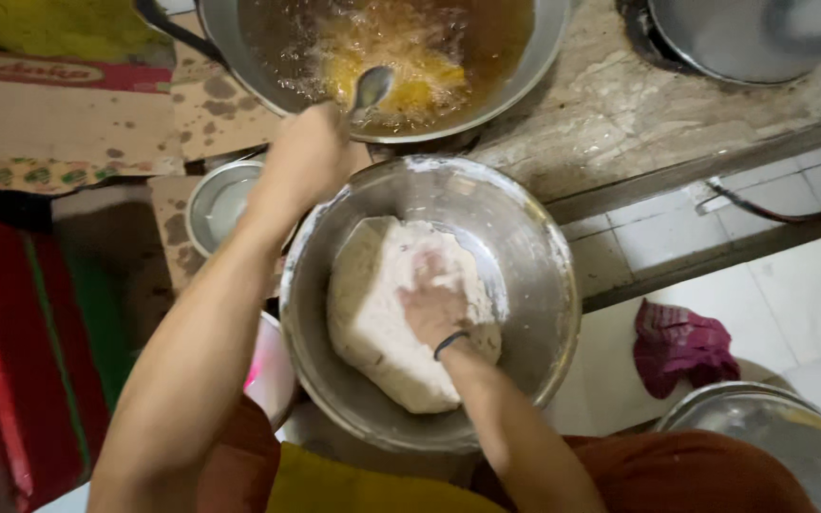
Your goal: The person pinches off small pieces of dough from a large bowl, rolls them into balls, and drops them into a pan of hot oil to fry. The person repeats this process continuously throughout the clip.
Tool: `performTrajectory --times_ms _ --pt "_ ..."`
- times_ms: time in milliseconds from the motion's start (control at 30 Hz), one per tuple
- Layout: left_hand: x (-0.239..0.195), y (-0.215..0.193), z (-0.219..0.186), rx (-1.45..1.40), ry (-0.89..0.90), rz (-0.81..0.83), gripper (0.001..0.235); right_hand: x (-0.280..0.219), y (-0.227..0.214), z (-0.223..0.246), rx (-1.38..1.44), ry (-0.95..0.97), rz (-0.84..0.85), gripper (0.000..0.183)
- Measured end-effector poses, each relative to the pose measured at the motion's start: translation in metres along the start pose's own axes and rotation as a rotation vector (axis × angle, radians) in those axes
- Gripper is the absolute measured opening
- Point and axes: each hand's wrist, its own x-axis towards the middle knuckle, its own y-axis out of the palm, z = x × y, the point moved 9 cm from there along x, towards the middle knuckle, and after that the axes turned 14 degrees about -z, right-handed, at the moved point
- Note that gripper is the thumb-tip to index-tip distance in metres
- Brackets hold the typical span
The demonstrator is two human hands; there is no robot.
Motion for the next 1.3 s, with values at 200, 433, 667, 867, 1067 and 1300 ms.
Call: performTrajectory --times_ms 200,433,667,867,1067,1300 --pt "-0.085 -0.081 0.083 0.028 -0.165 -0.116 0.029 0.032 0.061 0.006 0.357 0.2 -0.543 0.063" --pt "-0.046 0.024 0.239 0.266 -0.265 0.014 0.04 -0.016 -0.028 0.04 0.581 -0.009 -0.714 0.033" --pt "-0.038 0.103 0.322 0.42 -0.393 0.152 0.041 -0.015 -0.059 -0.003 1.423 0.559 -0.311 0.056" --pt "-0.035 0.114 0.332 0.382 -0.444 0.168 0.052 -0.019 -0.082 0.003 1.841 0.444 -0.404 0.017" --pt "-0.042 0.099 0.316 0.323 -0.466 0.131 0.049 -0.013 -0.112 -0.011 1.18 0.249 -0.719 0.046" --pt "-0.051 0.073 0.287 0.3 -0.454 0.116 0.04 -0.016 -0.116 -0.001 1.257 0.115 -0.716 0.046"
